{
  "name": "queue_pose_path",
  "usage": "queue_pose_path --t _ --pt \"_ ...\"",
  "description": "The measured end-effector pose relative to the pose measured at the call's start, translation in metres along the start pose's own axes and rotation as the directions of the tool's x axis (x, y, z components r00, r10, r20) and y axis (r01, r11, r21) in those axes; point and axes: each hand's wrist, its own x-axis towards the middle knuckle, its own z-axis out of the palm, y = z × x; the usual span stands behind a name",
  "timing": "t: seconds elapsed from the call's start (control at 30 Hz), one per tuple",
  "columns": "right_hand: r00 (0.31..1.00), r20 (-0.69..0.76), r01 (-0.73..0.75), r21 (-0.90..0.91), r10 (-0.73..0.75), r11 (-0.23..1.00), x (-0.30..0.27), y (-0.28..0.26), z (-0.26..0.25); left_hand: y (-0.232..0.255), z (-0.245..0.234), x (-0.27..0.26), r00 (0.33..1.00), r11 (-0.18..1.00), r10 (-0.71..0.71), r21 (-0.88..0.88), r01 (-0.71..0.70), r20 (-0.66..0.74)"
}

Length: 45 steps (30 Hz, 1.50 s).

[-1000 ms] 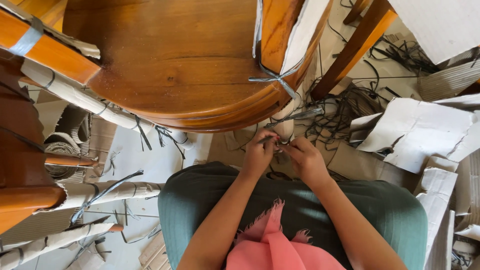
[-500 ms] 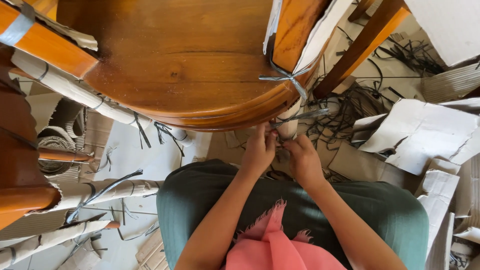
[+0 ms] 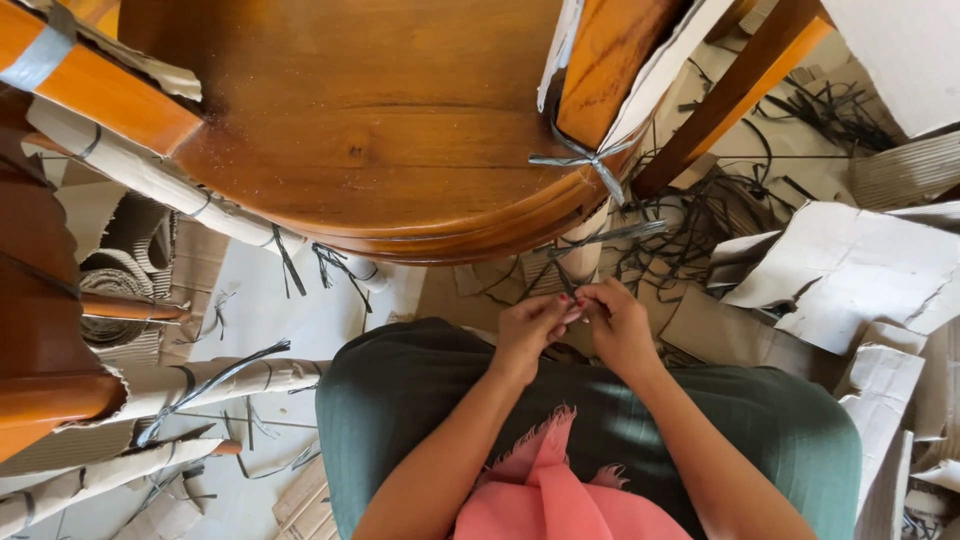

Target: Wrapping a wooden chair leg with protective cardboard and securing it with plastic ties

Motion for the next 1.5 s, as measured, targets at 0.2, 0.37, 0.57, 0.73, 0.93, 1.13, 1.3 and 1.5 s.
queue_pose_path --t 0.2,0.37,0.57,0.73,0.93,1.13,1.3,1.5 --pt "0.995 -0.078 0.048 -0.099 -0.056 0.994 0.0 -0.011 -0.004 -0.014 -0.003 0.005 0.996 0.911 0.07 -0.403 -0.087 -0.059" --pt "0.982 -0.101 0.126 -0.274 -0.159 0.953 0.0 -0.001 -0.01 -0.017 -0.01 0.021 0.995 0.835 0.091 -0.541 -0.1 -0.044" --pt "0.969 0.056 0.247 -0.139 -0.242 0.959 -0.01 -0.036 0.002 -0.019 -0.007 0.035 0.994 0.902 0.104 -0.419 -0.102 -0.019" --pt "0.95 0.082 0.298 0.044 -0.301 0.953 -0.006 -0.06 0.0 -0.01 -0.001 0.038 0.994 0.886 0.111 -0.451 -0.106 -0.015" --pt "0.946 0.209 0.232 0.098 -0.247 0.968 0.001 -0.027 -0.025 -0.015 -0.001 0.06 0.993 0.905 0.117 -0.414 -0.097 0.024" --pt "0.888 0.278 0.458 -0.49 -0.365 0.742 0.021 -0.013 -0.05 -0.011 -0.016 0.079 0.979 0.911 0.195 -0.361 -0.2 -0.051" --pt "0.845 0.232 0.53 -0.475 -0.482 0.702 0.032 0.008 -0.04 -0.005 -0.014 0.073 0.975 0.904 0.215 -0.368 -0.218 -0.049" --pt "0.858 0.203 0.504 -0.51 -0.472 0.697 0.029 0.02 -0.038 0.029 -0.006 0.012 0.994 0.894 0.106 -0.437 -0.101 -0.013"
